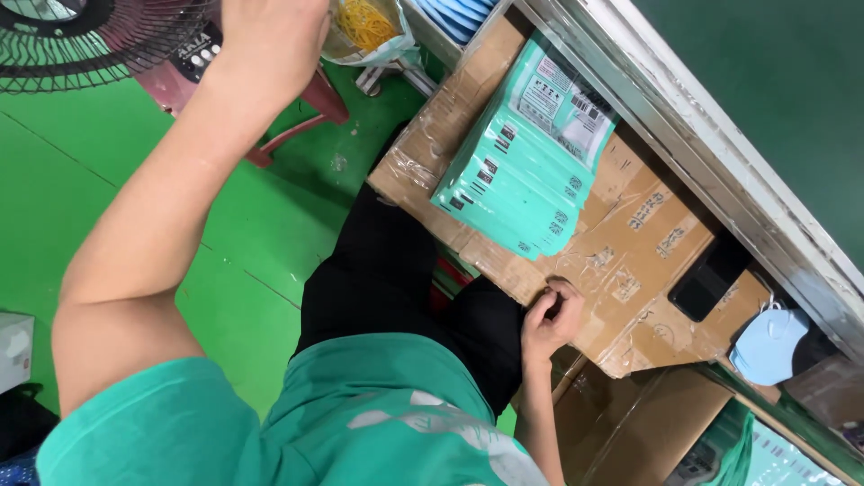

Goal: Placing blue face masks into plastic retail pouches at a packaging station.

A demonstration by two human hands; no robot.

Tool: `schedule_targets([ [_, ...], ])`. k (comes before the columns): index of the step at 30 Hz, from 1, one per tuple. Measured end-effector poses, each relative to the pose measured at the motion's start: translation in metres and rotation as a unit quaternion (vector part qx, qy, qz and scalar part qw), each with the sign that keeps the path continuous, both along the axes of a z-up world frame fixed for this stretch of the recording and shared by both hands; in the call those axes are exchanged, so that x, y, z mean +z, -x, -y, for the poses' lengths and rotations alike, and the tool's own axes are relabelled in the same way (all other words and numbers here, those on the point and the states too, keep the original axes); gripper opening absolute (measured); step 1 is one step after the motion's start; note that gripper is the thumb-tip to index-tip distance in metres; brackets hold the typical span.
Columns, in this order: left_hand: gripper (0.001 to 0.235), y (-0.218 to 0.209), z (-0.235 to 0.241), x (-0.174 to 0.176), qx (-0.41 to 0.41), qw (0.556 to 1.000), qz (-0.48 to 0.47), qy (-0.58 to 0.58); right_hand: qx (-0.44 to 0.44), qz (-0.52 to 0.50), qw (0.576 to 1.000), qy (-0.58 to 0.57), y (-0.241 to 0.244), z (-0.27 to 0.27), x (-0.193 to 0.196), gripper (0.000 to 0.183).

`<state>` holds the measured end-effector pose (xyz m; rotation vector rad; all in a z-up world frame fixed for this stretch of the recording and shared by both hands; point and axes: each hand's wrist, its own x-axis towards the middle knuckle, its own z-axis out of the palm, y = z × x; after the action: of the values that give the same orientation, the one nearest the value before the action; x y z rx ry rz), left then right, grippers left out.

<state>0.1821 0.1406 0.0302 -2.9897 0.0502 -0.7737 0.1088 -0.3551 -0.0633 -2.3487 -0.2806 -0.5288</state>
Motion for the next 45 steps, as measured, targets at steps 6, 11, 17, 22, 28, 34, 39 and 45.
schedule_targets([
  [6, 0.014, 0.018, 0.073, 0.045, -0.108, 0.974, -0.009, 0.199, -0.004, 0.017, 1.000, 0.008, -0.004, 0.001, 0.002, 0.014],
  [11, 0.040, 0.017, 0.142, 0.009, -0.174, 0.842, -0.104, 0.499, 0.013, -0.064, 0.996, -0.059, -0.011, 0.009, 0.012, 0.009],
  [17, 0.047, -0.012, 0.164, -0.124, -0.089, 0.631, -0.098, 0.765, -0.006, -0.162, 0.945, -0.284, -0.057, 0.025, 0.011, 0.009],
  [22, 0.036, -0.009, 0.179, -0.120, -0.061, 0.654, -0.013, 0.754, 0.004, -0.091, 0.962, -0.259, -0.091, 0.028, 0.007, 0.009],
  [28, 0.026, -0.019, 0.193, -0.127, 0.021, 0.663, 0.033, 0.748, 0.003, -0.102, 0.961, -0.258, -0.093, 0.047, -0.006, 0.011],
  [34, 0.026, -0.020, 0.177, -0.145, 0.041, 0.651, 0.044, 0.756, 0.028, -0.083, 0.959, -0.269, -0.099, 0.050, 0.015, 0.012],
  [39, 0.023, -0.019, 0.177, -0.138, 0.046, 0.628, 0.041, 0.776, 0.027, -0.108, 0.965, -0.238, -0.093, 0.048, 0.017, 0.012],
  [45, 0.022, -0.023, 0.182, -0.136, 0.038, 0.584, 0.057, 0.809, 0.029, -0.113, 0.961, -0.251, -0.092, 0.043, 0.004, 0.012],
])
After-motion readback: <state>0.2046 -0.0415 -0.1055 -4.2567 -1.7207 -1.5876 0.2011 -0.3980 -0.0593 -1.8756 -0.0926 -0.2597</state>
